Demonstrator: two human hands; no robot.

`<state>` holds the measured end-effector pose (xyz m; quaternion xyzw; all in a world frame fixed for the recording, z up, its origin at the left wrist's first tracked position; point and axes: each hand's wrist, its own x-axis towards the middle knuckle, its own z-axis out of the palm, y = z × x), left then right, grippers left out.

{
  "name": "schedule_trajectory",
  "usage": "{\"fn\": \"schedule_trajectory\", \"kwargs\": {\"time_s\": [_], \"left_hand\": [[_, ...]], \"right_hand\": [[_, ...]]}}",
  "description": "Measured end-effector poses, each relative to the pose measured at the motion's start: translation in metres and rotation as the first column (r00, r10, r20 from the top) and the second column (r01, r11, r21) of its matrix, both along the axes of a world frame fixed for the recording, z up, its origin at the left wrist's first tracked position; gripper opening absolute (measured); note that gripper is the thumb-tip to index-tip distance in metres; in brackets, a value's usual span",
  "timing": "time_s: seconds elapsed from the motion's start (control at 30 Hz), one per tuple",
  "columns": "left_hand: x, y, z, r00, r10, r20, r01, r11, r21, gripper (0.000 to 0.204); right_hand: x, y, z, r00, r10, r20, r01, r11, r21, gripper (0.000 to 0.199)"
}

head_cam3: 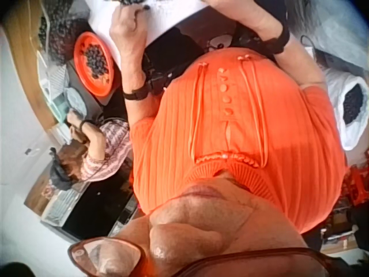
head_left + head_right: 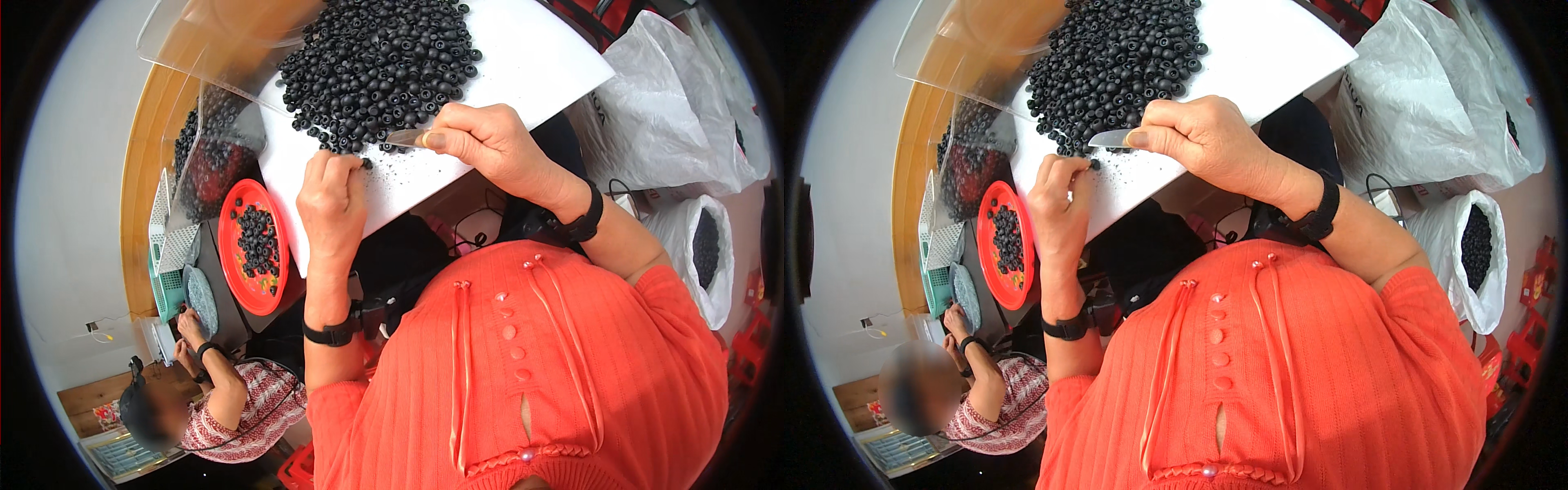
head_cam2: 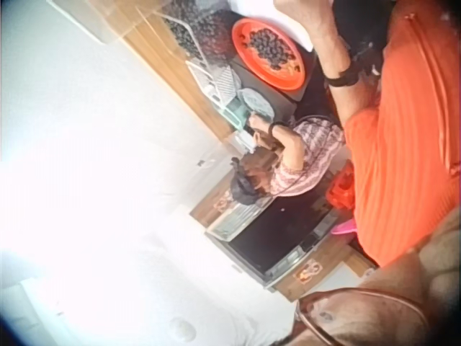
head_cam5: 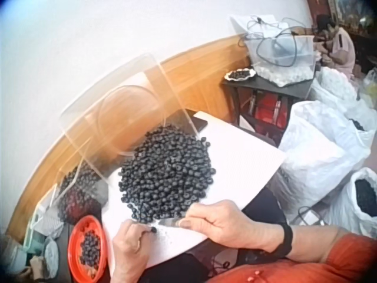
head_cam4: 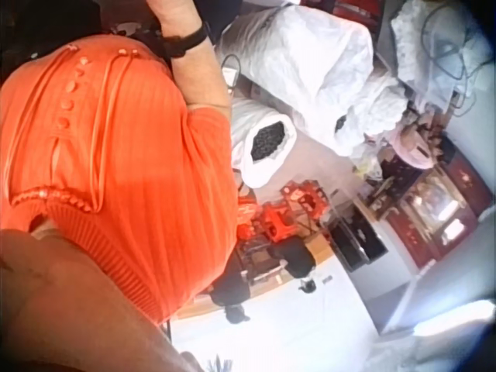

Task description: Trimming or cleaning excess material from small black circular components using a small hand-held knife.

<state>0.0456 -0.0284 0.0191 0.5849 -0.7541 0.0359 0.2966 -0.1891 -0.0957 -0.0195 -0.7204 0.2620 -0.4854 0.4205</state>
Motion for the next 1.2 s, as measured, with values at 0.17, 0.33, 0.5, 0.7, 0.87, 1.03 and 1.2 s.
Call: {"fn": "schedule_trajectory", "kwargs": {"time_s": [0.17,0.33,0.5,0.7,0.87,1.03,1.2], "left_hand": [[-0.006,0.008,0.007,0.99,0.01,-0.139,-0.003,0.999,0.052,0.016],[-0.016,0.002,-0.009,0.987,0.097,-0.127,-0.101,0.995,-0.024,0.014],[-0.005,0.004,-0.009,0.991,0.093,-0.1,-0.098,0.994,-0.043,0.017],[-0.005,0.004,-0.009,0.981,0.081,-0.175,-0.092,0.994,-0.058,0.015],[0.001,0.002,-0.011,0.993,0.122,0.003,-0.121,0.985,-0.125,0.013],[-0.002,0.005,-0.012,0.95,0.25,0.186,-0.224,0.963,-0.15,0.013],[-0.001,0.003,-0.012,0.967,0.248,0.048,-0.238,0.958,-0.161,0.013]], "right_hand": [[0.002,0.0,-0.001,1.0,-0.03,0.005,0.03,0.998,-0.063,0.028],[0.001,0.0,0.002,0.999,-0.018,-0.042,0.016,0.999,-0.038,0.03],[0.002,0.001,0.001,0.999,-0.031,-0.038,0.029,0.998,-0.052,0.031],[0.002,0.002,0.002,0.998,-0.034,-0.048,0.032,0.998,-0.05,0.032],[0.003,0.001,0.0,0.999,-0.032,-0.033,0.03,0.998,-0.059,0.032],[0.002,0.002,0.001,0.998,-0.039,-0.048,0.036,0.997,-0.068,0.031],[0.002,0.001,0.0,0.998,-0.042,-0.044,0.038,0.996,-0.083,0.03]]}}
